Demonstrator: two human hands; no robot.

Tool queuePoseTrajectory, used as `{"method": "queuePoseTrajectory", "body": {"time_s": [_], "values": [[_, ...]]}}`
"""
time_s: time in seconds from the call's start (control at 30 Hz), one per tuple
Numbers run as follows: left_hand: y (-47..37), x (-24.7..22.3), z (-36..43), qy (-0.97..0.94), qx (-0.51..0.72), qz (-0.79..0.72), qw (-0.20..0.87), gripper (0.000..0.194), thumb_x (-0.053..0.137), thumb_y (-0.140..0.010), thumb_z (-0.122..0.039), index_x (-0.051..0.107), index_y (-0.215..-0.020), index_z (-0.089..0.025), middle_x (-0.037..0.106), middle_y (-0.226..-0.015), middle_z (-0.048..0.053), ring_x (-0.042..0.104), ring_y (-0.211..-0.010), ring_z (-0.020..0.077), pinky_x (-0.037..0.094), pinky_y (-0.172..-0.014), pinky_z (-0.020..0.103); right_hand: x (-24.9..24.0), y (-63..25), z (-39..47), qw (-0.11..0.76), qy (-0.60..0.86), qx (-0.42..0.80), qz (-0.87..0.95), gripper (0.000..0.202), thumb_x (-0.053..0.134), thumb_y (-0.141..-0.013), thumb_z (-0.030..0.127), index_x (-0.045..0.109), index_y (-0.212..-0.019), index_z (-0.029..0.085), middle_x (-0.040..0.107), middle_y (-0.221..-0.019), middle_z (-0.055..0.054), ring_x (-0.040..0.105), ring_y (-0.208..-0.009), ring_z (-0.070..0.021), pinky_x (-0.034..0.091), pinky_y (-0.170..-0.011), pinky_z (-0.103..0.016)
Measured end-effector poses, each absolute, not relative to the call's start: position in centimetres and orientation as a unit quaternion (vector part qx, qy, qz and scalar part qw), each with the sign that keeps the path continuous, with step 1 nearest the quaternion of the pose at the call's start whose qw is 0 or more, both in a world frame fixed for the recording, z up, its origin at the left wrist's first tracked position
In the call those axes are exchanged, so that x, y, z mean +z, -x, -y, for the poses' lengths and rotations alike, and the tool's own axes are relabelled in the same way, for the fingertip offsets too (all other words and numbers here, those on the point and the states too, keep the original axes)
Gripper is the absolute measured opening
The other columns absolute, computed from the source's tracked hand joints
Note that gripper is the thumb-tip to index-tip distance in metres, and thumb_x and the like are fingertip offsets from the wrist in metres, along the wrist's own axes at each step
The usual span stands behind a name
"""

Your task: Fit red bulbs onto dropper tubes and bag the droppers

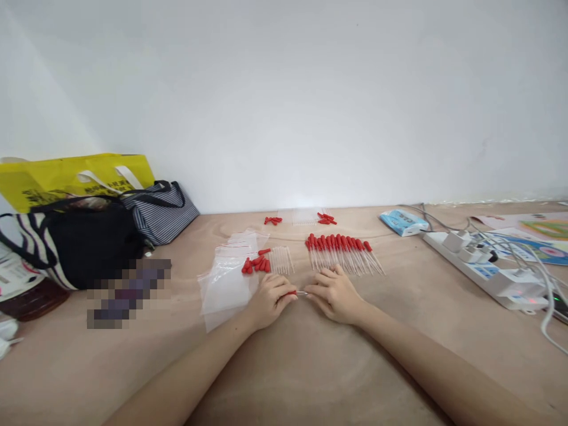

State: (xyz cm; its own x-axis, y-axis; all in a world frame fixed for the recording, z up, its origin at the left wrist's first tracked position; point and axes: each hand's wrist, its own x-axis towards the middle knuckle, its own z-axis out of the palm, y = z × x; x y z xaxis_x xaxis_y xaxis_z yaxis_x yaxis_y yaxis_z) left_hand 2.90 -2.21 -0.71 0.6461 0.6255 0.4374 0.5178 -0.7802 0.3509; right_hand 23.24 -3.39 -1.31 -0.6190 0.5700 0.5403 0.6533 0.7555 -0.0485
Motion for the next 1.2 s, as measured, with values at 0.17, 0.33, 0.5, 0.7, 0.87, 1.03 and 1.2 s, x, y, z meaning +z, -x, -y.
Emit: {"method": "queuePoseTrajectory", "body": {"time_s": [0.17,0.33,0.5,0.7,0.87,1.03,1.2], "values": [[-2.3,-0.4,1.6,-0.907,0.257,-0.318,0.099,0.022,0.045,-0.084,-0.031,0.065,-0.082,-0.022,0.060,-0.074,0.003,0.051,-0.076,0.0175,0.036,-0.073,0.032,-1.1,-23.5,3.5,0.244,0.339,-0.083,0.905,0.019,0.045,-0.083,0.025,0.062,-0.091,0.023,0.058,-0.073,-0.003,0.043,-0.072,-0.0148,0.020,-0.065,-0.031],[-1.9,-0.3,1.4,-0.915,0.214,-0.313,0.141,0.017,0.049,-0.082,-0.024,0.065,-0.089,-0.025,0.059,-0.078,0.002,0.051,-0.079,0.0169,0.036,-0.076,0.031,-1.7,-23.5,3.5,0.237,0.341,-0.074,0.907,0.019,0.045,-0.083,0.023,0.063,-0.088,0.023,0.059,-0.072,-0.003,0.042,-0.072,-0.0156,0.020,-0.064,-0.032],[-1.6,-0.5,1.3,-0.863,0.304,-0.393,0.093,0.040,0.053,-0.078,-0.029,0.047,-0.118,-0.024,0.054,-0.099,0.006,0.047,-0.092,0.0211,0.036,-0.083,0.036,-1.9,-23.8,2.8,0.276,0.420,-0.046,0.864,0.018,0.044,-0.082,0.022,0.061,-0.088,0.021,0.060,-0.074,-0.003,0.046,-0.072,-0.0158,0.021,-0.063,-0.030],[-1.7,-0.8,1.1,-0.836,0.342,-0.426,0.045,0.029,0.052,-0.077,-0.023,0.052,-0.105,-0.020,0.053,-0.095,0.006,0.047,-0.092,0.0227,0.038,-0.083,0.038,-1.4,-21.7,0.1,0.348,0.603,-0.010,0.718,0.019,0.045,-0.077,0.020,0.058,-0.091,0.018,0.062,-0.069,-0.002,0.053,-0.072,-0.0167,0.023,-0.065,-0.029],[-1.7,-0.9,1.1,-0.856,0.305,-0.415,0.046,0.016,0.053,-0.075,-0.019,0.059,-0.089,-0.018,0.053,-0.093,0.007,0.048,-0.089,0.0219,0.039,-0.081,0.039,-1.0,-18.6,-2.1,0.289,0.668,-0.022,0.686,0.017,0.046,-0.072,0.018,0.058,-0.084,0.018,0.065,-0.076,-0.004,0.054,-0.077,-0.0185,0.021,-0.071,-0.033],[-1.7,-0.8,1.1,-0.859,0.300,-0.411,0.046,0.012,0.053,-0.074,-0.017,0.060,-0.084,-0.019,0.054,-0.092,0.005,0.049,-0.088,0.0205,0.040,-0.080,0.037,-1.4,-17.5,-3.1,0.238,0.694,-0.036,0.679,0.017,0.044,-0.075,0.020,0.059,-0.082,0.017,0.065,-0.081,-0.008,0.054,-0.080,-0.0200,0.020,-0.074,-0.035],[-1.8,-0.9,1.4,-0.861,0.290,-0.416,0.045,0.011,0.055,-0.073,-0.018,0.061,-0.082,-0.018,0.056,-0.091,0.006,0.050,-0.089,0.0211,0.040,-0.080,0.038,-1.6,-17.8,-3.1,0.225,0.685,-0.050,0.691,0.019,0.043,-0.076,0.022,0.061,-0.081,0.016,0.065,-0.086,-0.010,0.053,-0.083,-0.0213,0.020,-0.074,-0.036]]}}
